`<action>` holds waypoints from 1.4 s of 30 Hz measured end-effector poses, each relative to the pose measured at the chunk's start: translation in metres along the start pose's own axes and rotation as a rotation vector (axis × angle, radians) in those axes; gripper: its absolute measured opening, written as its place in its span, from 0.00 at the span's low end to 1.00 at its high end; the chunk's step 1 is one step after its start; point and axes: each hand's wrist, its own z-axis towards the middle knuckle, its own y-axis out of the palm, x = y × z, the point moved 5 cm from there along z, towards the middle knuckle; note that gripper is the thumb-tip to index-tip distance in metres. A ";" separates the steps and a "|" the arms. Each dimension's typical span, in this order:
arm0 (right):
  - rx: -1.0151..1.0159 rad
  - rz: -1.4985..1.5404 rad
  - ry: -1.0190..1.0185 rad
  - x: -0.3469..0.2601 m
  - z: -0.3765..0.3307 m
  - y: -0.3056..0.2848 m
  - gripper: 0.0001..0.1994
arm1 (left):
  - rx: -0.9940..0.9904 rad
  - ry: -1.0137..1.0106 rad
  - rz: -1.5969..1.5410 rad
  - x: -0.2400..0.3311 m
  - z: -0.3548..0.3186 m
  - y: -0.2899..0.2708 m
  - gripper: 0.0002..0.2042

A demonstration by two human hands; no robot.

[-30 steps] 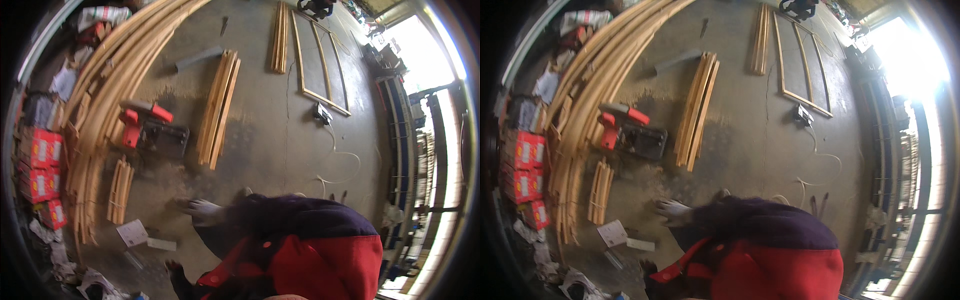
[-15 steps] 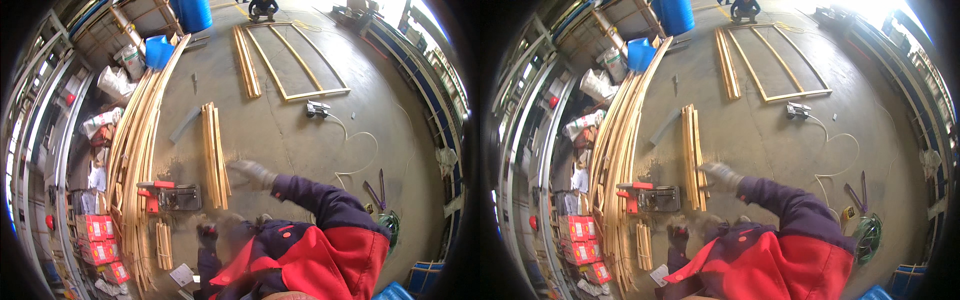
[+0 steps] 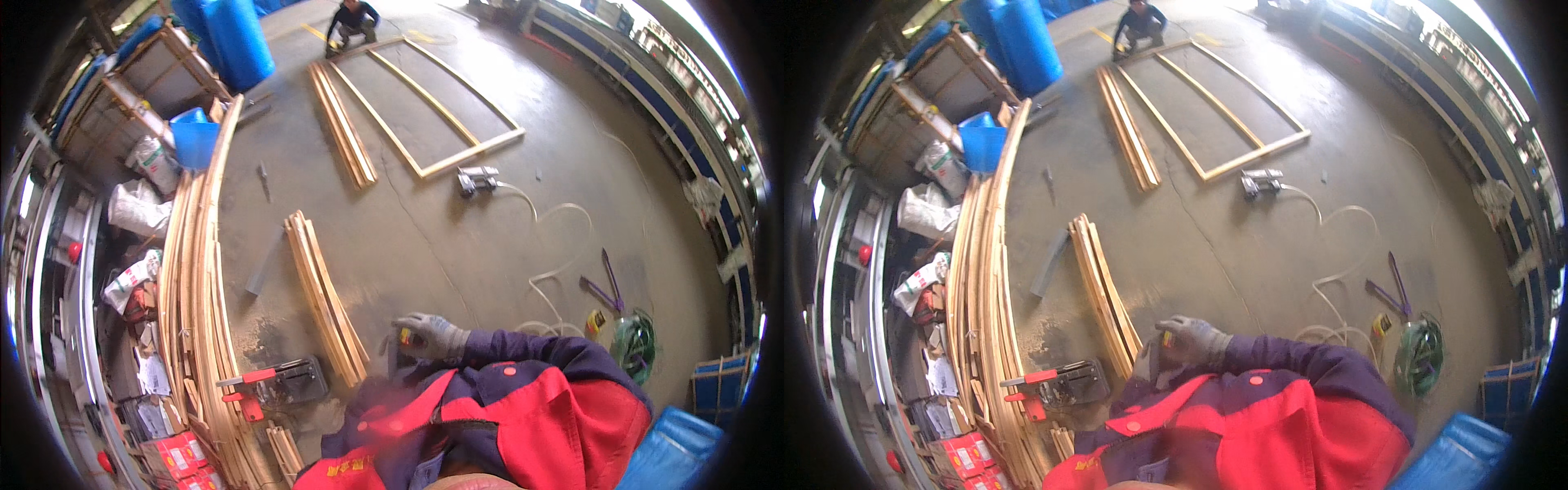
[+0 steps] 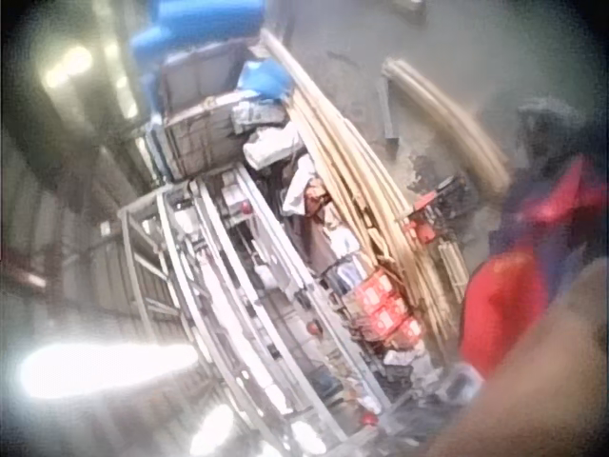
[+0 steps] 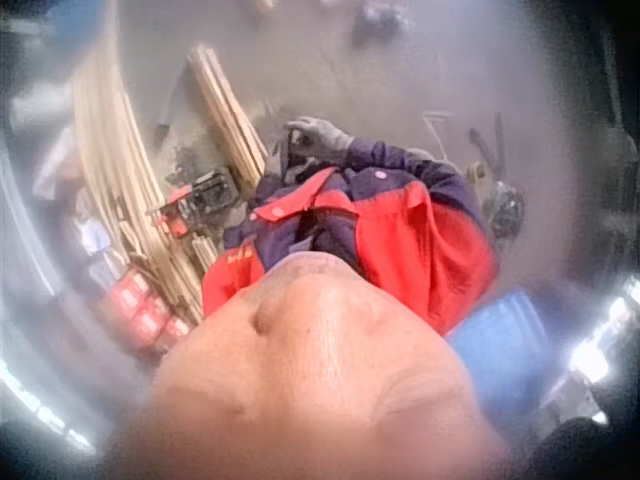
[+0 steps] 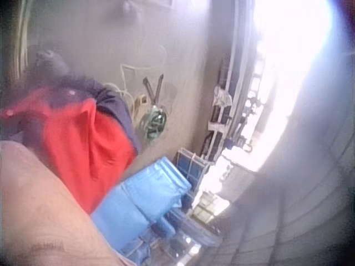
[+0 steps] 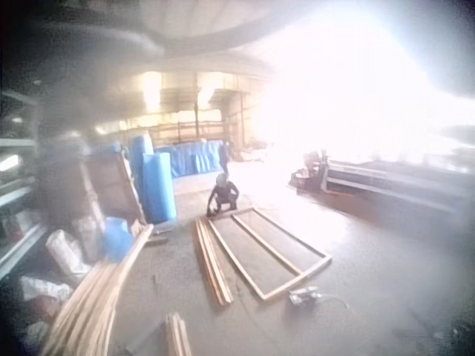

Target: The person measures and marks wooden planks, then cuts them with a miter saw. They arrange the cut pieces on the floor into a rectangular frame and use a nail gun to fasten the joints together.

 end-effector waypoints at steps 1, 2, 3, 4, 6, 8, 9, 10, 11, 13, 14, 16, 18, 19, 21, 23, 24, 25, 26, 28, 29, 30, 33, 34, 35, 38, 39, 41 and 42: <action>0.033 -0.014 -0.006 0.009 0.006 -0.007 0.33 | -0.083 0.057 0.118 0.016 0.015 0.009 0.33; 0.059 -0.079 -0.012 0.018 0.011 -0.015 0.33 | -0.186 0.090 0.140 0.031 0.030 0.023 0.31; 0.085 -0.019 0.048 0.030 0.017 -0.022 0.33 | -0.233 0.068 0.166 0.043 0.044 0.034 0.29; 0.112 -0.026 0.081 0.041 0.023 -0.031 0.34 | -0.290 0.003 0.094 0.055 0.061 0.048 0.28; 0.215 0.087 0.202 0.066 0.030 -0.055 0.35 | -0.294 -0.199 -0.038 0.069 0.091 0.073 0.32; 0.338 0.174 0.252 0.092 0.033 -0.084 0.35 | -0.409 -0.259 -0.065 0.083 0.130 0.108 0.36; 0.415 0.288 0.308 0.108 0.034 -0.097 0.32 | -0.466 -0.288 -0.087 0.088 0.148 0.125 0.38; 0.477 0.387 0.394 0.126 0.036 -0.109 0.30 | -0.462 -0.376 -0.105 0.093 0.166 0.139 0.39; 0.564 0.448 0.430 0.145 0.040 -0.123 0.29 | -0.456 -0.452 -0.127 0.098 0.186 0.153 0.41; 0.653 0.585 0.514 0.190 0.048 -0.156 0.26 | -0.436 -0.577 -0.016 0.112 0.228 0.180 0.41; 0.666 0.707 0.529 0.209 0.056 -0.170 0.27 | -0.382 -0.578 -0.032 0.119 0.243 0.193 0.40; 0.703 0.926 0.572 0.251 0.077 -0.207 0.27 | -0.318 -0.547 -0.088 0.135 0.282 0.226 0.39; 0.622 0.780 0.426 0.269 0.097 -0.249 0.27 | -0.297 -0.515 -0.202 0.147 0.316 0.255 0.36; 0.593 0.749 0.332 0.277 0.119 -0.272 0.27 | -0.320 -0.459 -0.259 0.158 0.339 0.268 0.35; 0.518 0.458 0.177 0.286 0.146 -0.320 0.29 | -0.432 -0.209 0.004 0.186 0.375 0.278 0.31; 0.395 0.375 0.088 0.292 0.174 -0.355 0.30 | -0.436 -0.193 -0.156 0.207 0.403 0.280 0.27; 0.362 0.304 0.011 0.296 0.190 -0.375 0.31 | -0.406 -0.315 -0.543 0.216 0.421 0.282 0.25; 0.338 0.248 -0.011 0.301 0.205 -0.390 0.31 | -0.291 -0.251 -0.627 0.225 0.441 0.281 0.25; 0.297 0.221 0.010 0.308 0.218 -0.402 0.31 | -0.209 -0.235 -0.535 0.233 0.456 0.278 0.24; 0.289 0.134 -0.023 0.324 0.246 -0.430 0.31 | -0.107 -0.186 -0.407 0.254 0.492 0.277 0.23; 0.313 0.103 -0.030 0.331 0.258 -0.443 0.32 | -0.020 -0.137 -0.298 0.264 0.505 0.274 0.22; 0.279 0.030 0.041 0.341 0.273 -0.451 0.32 | -0.019 -0.172 -0.399 0.272 0.523 0.279 0.21; 0.320 0.035 0.139 0.373 0.310 -0.489 0.33 | -0.055 -0.037 -0.254 0.308 0.596 0.297 0.19; 0.330 0.063 0.194 0.384 0.322 -0.501 0.33 | -0.047 -0.013 -0.161 0.322 0.617 0.299 0.17; 0.341 0.086 0.253 0.397 0.333 -0.516 0.34 | -0.067 -0.015 0.010 0.336 0.640 0.303 0.16; 0.432 0.080 0.300 0.426 0.361 -0.557 0.34 | -0.291 -0.020 -0.046 0.368 0.695 0.331 0.20; 0.460 0.162 0.308 0.436 0.368 -0.568 0.34 | -0.303 -0.057 0.057 0.379 0.713 0.333 0.21; 0.497 0.231 0.384 0.453 0.378 -0.582 0.32 | -0.410 -0.086 0.188 0.397 0.745 0.346 0.21; 0.530 0.295 0.386 0.462 0.384 -0.591 0.32 | -0.451 -0.085 0.182 0.403 0.758 0.354 0.21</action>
